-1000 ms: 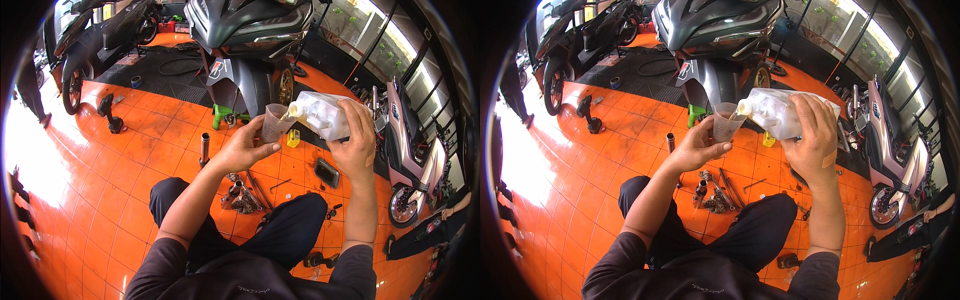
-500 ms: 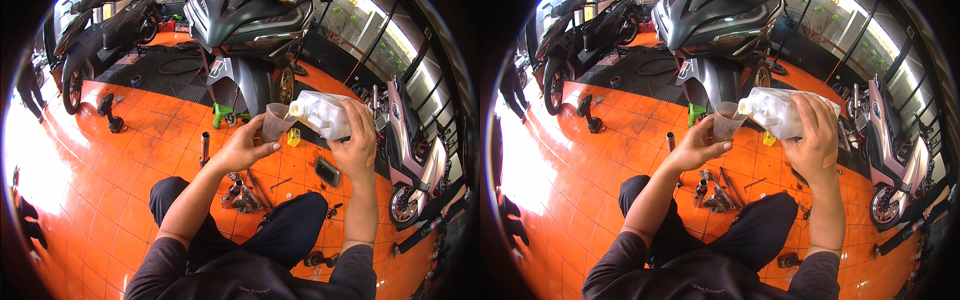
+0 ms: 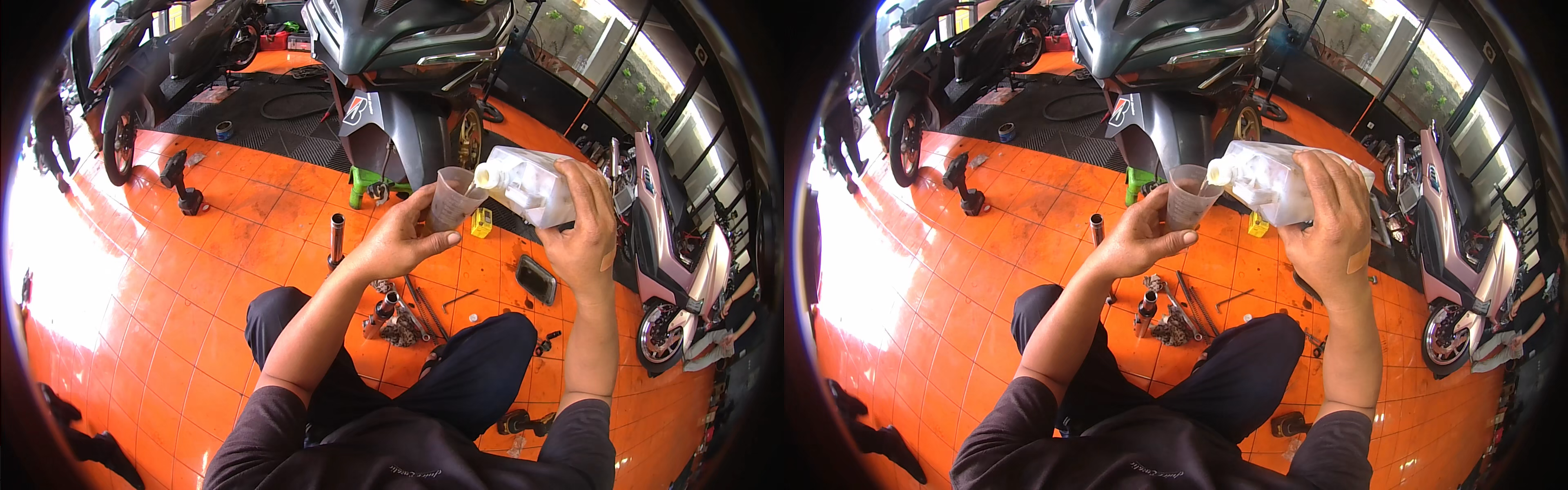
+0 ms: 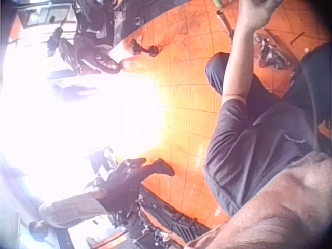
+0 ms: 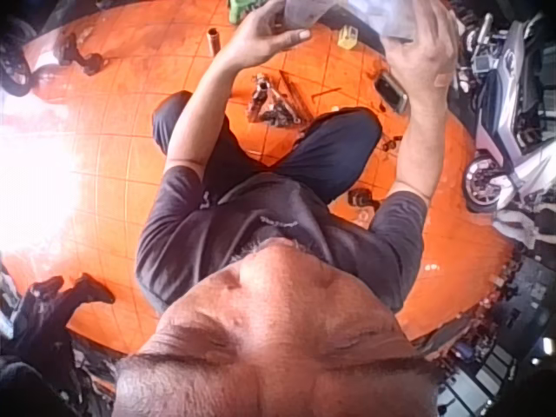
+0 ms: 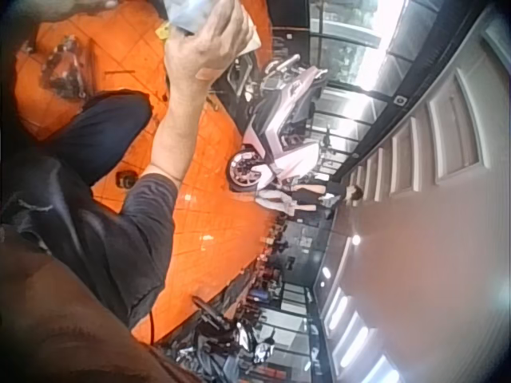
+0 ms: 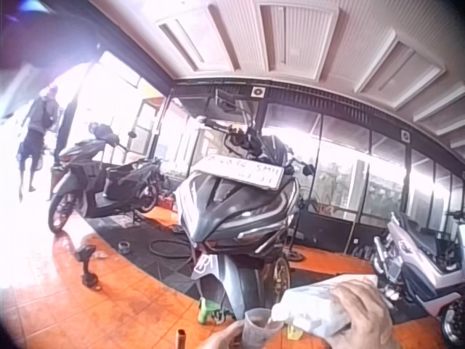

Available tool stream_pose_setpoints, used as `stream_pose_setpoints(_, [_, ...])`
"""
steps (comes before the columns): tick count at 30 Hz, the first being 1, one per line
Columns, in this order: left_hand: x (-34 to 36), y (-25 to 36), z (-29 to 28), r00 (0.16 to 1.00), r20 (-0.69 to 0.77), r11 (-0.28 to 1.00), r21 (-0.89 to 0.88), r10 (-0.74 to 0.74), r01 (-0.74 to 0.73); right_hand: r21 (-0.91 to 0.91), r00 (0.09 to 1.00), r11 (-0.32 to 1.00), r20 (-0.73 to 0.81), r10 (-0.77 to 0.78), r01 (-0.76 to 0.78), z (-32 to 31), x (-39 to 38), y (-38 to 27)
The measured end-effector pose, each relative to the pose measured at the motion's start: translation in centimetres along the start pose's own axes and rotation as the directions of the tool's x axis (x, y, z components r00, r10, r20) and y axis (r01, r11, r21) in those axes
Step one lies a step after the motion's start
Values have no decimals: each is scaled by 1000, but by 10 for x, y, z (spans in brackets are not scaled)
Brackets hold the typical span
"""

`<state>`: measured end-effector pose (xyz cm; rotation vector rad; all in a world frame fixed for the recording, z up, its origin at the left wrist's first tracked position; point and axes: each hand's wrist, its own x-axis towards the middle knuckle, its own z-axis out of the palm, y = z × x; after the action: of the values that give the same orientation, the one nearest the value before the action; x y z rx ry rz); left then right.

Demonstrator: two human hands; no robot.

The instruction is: The person disassembles motorcycle fork components using an impact driver and hand tools, pours fluid from a container into a measuring cup, and then pours the fluid into the fork tube before reassembling internal spring and rod components.

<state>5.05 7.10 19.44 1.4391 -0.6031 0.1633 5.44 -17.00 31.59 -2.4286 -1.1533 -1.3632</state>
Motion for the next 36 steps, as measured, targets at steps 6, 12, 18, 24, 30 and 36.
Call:
stream_pose_setpoints(6, [0, -5, -1, 1000, -21, 999, -46, 15, -15, 0, 1000, 1000, 5, -4, 4, -1, 1, -2])
stream_pose_setpoints(12, [0, -6, -1, 1000, -17, 999, -39, -6, 5, -11, 1000, 1000, 6, 2, -2, 0, 0, 0])
stream_pose_setpoints(18, [0, -4, -1, 1000, -14, 1000, -27, 11, -12, -8, 1000, 1000, 10, 15, -15, 1, -2, 0])
stream_pose_setpoints(24, [0, -7, 1, 1000, -25, 1000, -24, 8, -9, -17, 1000, 1000, 20, 20, -20, 0, -3, 1])
stream_pose_setpoints(30, [-1, -5, -2, 1000, -22, 999, -32, 13, -14, 42, 989, 990, 68, 133, -136, 4, -7, -1])
stream_pose_setpoints(36, [-3, -10, 1, 998, -52, 1000, 7, -26, 27, 587, 810, 569, 312, 497, -576, 43, -41, 24])
